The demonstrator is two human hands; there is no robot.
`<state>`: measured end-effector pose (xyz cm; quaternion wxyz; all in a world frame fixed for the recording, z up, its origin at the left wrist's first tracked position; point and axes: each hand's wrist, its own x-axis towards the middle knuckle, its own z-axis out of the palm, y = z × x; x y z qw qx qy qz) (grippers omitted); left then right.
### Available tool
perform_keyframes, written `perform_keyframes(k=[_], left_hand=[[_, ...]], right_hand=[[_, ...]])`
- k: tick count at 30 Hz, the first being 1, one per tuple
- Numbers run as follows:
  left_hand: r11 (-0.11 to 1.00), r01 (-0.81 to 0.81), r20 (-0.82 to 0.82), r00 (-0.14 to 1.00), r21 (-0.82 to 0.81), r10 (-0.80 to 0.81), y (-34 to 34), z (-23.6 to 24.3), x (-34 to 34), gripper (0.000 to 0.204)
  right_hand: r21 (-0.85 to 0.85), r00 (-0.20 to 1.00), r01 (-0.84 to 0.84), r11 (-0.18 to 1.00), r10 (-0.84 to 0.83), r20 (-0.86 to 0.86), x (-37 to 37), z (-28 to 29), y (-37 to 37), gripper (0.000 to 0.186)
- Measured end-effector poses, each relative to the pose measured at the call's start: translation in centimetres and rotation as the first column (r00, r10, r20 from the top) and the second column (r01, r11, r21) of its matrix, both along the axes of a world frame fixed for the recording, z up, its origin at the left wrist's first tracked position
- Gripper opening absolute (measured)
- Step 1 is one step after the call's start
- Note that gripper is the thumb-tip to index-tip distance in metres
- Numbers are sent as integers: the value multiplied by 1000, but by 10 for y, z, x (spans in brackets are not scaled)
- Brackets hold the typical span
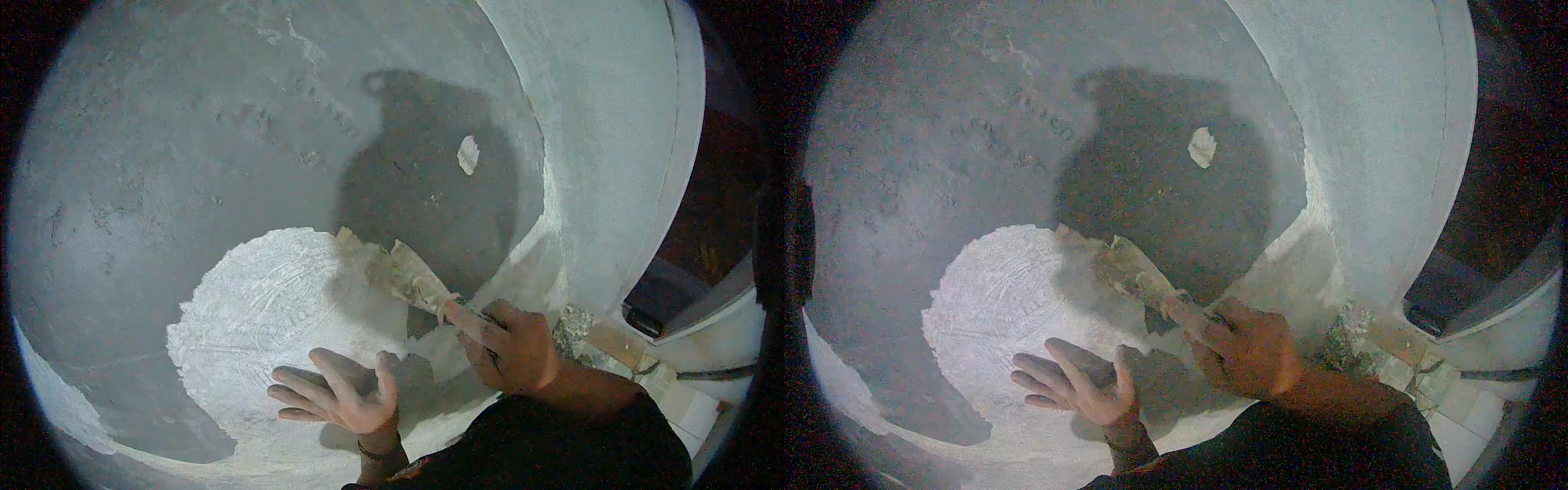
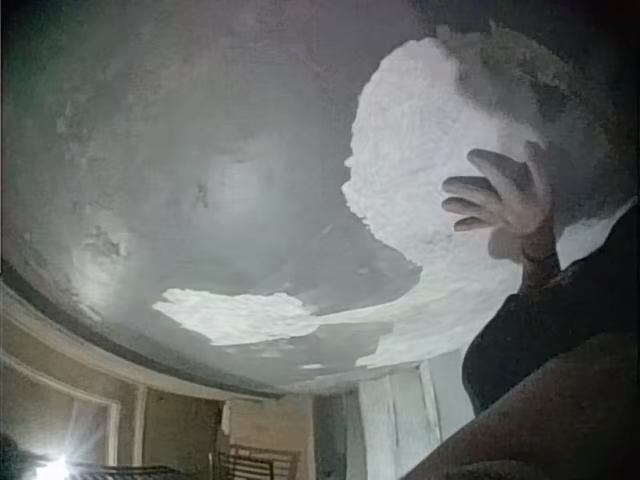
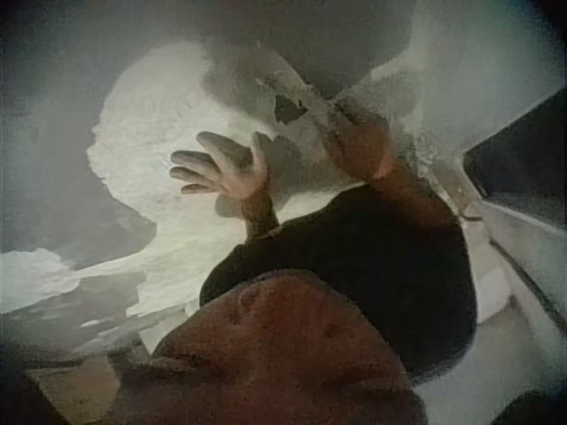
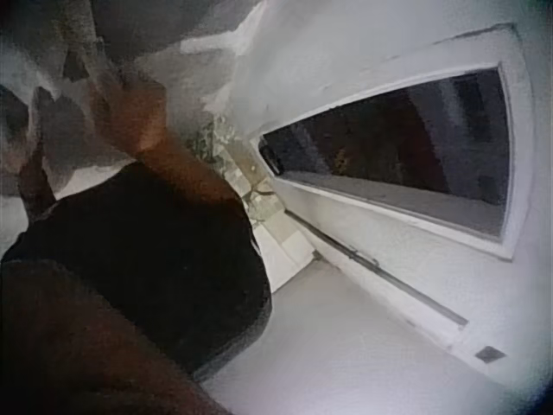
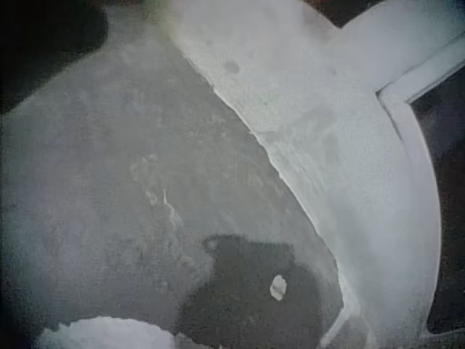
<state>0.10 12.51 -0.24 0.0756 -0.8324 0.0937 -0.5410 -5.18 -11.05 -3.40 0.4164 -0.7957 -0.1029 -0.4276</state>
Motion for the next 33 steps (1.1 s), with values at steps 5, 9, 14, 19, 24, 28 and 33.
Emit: perform_keyframes(k=[5, 9, 14, 19, 24, 28, 33], left_hand=[[999, -18, 1, 1000, 30, 18, -1, 1, -1, 95], [998, -36, 10, 999, 59, 35, -1, 1, -2, 97], [1000, -10, 6, 1000, 29, 10, -2, 1, -2, 95], [999, -19, 0, 1000, 32, 19, -1, 1, -1, 95], [998, -46, 10, 999, 49, 46, -1, 0, -1, 96], [999, -29, 11, 1000, 40, 29, -2, 0, -1, 96], [999, -40, -41, 998, 25, 41, -3, 2, -4, 94]], right_hand=[[7, 1000, 11, 1000, -11, 1, 1, 2, 0, 51], [-34, 999, 16, 999, -17, -28, 1, 3, -1, 50], [-41, 999, 35, 999, -35, 3, 2, 8, -4, 49], [-70, 999, 22, 997, -24, -24, 6, 10, -5, 52], [-48, 999, 28, 998, -30, -38, 8, 9, -3, 58], [-36, 1000, 7, 999, -7, 17, 8, 18, -3, 51], [-44, 997, -24, 999, 20, -74, 6, 38, -8, 47]])
